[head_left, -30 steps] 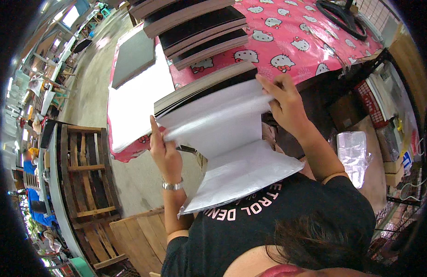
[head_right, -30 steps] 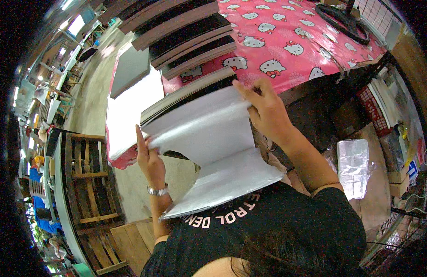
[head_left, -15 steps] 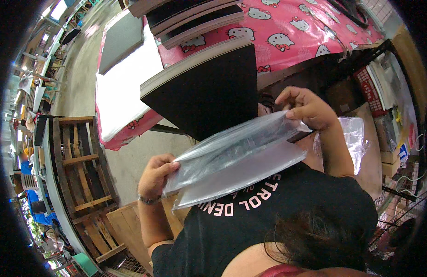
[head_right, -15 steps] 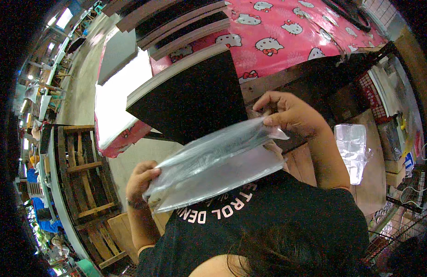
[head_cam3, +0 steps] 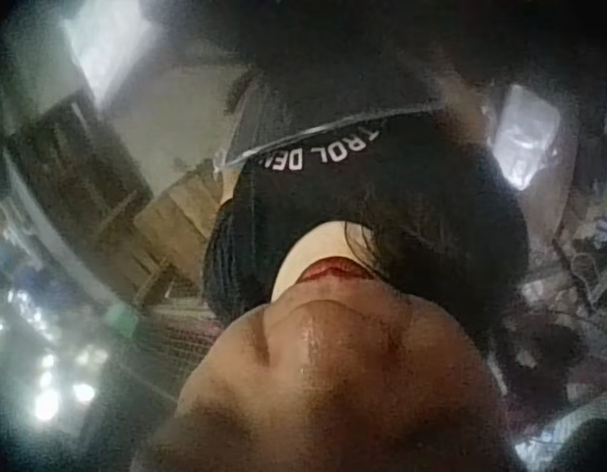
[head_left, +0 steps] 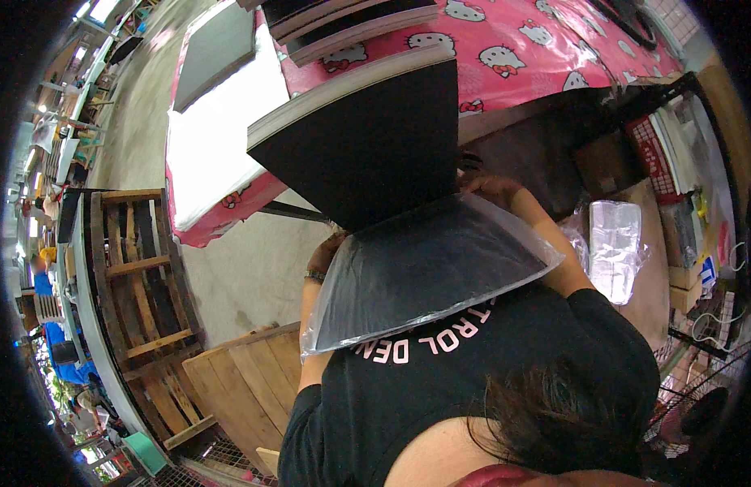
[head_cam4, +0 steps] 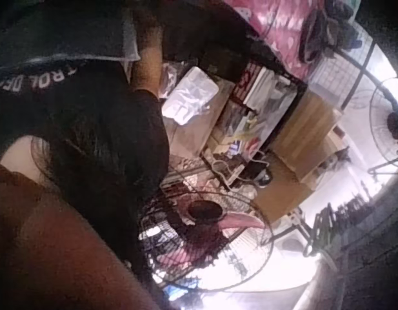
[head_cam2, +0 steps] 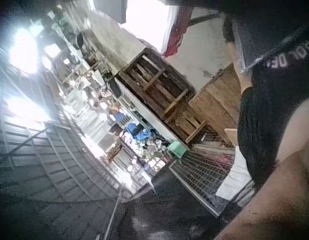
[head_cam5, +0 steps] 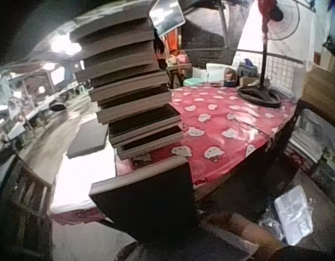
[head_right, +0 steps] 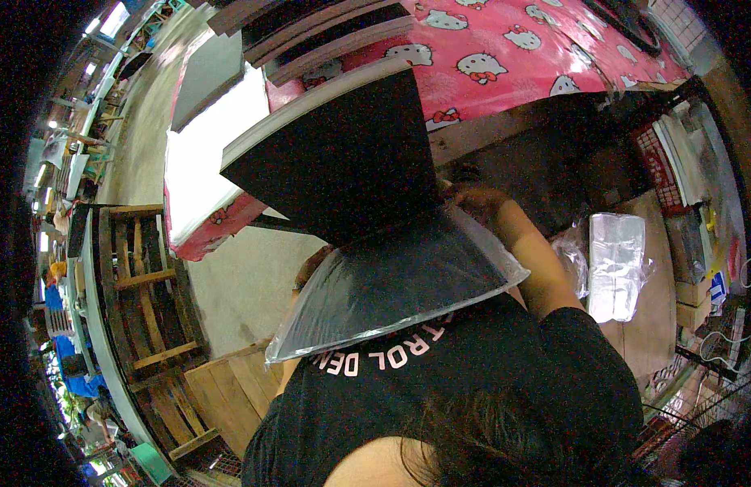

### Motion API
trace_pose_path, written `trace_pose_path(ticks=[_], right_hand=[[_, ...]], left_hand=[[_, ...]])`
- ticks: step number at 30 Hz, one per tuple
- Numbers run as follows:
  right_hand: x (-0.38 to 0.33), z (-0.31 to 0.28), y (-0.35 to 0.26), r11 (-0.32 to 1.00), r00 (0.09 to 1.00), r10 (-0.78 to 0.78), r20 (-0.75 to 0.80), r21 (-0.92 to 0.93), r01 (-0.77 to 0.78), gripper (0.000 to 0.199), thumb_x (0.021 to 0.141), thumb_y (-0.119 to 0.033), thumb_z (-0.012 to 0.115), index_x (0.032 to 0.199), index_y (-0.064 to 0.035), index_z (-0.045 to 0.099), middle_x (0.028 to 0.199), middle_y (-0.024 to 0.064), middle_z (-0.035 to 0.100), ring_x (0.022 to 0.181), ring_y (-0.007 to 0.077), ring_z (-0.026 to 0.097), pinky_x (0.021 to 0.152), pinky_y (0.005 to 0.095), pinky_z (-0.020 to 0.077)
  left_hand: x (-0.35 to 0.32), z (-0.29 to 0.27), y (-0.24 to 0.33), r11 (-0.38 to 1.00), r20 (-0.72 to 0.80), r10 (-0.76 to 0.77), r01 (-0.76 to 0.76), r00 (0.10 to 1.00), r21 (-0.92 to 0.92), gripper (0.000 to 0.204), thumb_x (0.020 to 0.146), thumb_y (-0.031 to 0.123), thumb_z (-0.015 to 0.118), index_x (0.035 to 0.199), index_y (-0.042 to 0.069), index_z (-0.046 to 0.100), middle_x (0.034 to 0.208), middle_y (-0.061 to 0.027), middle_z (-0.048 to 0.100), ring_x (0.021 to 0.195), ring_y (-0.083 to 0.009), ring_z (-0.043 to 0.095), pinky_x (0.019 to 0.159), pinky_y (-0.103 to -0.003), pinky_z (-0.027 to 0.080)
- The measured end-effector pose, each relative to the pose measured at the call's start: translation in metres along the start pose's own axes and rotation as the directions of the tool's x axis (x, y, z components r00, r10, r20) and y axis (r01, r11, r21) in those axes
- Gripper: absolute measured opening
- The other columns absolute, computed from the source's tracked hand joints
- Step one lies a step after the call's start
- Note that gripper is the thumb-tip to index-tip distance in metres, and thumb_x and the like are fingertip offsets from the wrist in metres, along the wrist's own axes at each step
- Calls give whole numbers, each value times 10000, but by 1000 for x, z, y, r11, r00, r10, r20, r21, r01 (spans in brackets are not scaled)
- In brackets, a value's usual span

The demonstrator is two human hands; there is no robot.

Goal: The person places a stack of black booklets into plastic bags by hand.

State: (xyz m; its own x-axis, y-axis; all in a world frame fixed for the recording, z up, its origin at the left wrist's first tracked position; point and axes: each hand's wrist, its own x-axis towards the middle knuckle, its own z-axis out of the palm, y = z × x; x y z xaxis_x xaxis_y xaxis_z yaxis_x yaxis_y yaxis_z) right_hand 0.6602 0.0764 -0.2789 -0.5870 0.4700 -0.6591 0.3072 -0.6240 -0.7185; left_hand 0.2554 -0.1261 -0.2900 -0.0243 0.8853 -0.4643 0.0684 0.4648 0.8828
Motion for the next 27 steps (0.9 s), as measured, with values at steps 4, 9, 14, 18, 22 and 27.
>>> trace_pose_path(ticks=[4,9,14,18,22,27], right_hand=[[-30,1,-43,801,991,-131,-35,-592,85,275,776,-167,642,1000,-19,587,948,86,594,845,179,563,761,299,438],[-170,68,-150,806,790,-475,388,-168,567,248,795,-189,644,927,19,615,886,97,618,839,181,577,763,300,443],[-180,117,-187,667,653,-532,539,-208,715,245,801,-177,650,961,3,605,915,89,618,882,164,579,785,293,444],[-176,126,-191,563,674,-607,421,-371,739,232,779,-150,665,958,-13,608,885,64,608,874,139,568,773,277,438],[-193,115,-192,602,663,-660,353,-280,748,212,771,-136,669,931,-9,613,864,57,596,833,132,558,743,266,434],[-194,109,-188,598,631,-720,291,-203,776,198,785,-137,663,918,1,614,862,51,586,828,128,554,736,267,433]], left_hand=[[-17,-51,-35,902,-160,89,-11,983,432,293,778,27,547,1051,105,617,1029,-73,611,732,-165,593,587,-282,490],[-86,-41,154,739,-678,666,-405,313,539,131,831,61,558,947,24,604,859,-40,577,720,-141,514,651,-257,420],[-51,-80,230,293,-271,920,-38,282,955,243,772,145,646,980,21,643,985,-138,621,963,-271,551,858,-367,424],[-27,-97,244,516,-406,633,32,660,856,137,720,123,658,816,28,635,840,-119,611,851,-261,566,768,-353,443],[-20,-109,237,563,-448,708,-55,546,824,102,721,88,643,768,11,597,802,-111,611,820,-253,574,725,-353,448],[-17,-108,240,676,-511,623,-78,593,733,122,740,93,639,829,22,594,897,-167,622,855,-286,583,773,-369,450]])
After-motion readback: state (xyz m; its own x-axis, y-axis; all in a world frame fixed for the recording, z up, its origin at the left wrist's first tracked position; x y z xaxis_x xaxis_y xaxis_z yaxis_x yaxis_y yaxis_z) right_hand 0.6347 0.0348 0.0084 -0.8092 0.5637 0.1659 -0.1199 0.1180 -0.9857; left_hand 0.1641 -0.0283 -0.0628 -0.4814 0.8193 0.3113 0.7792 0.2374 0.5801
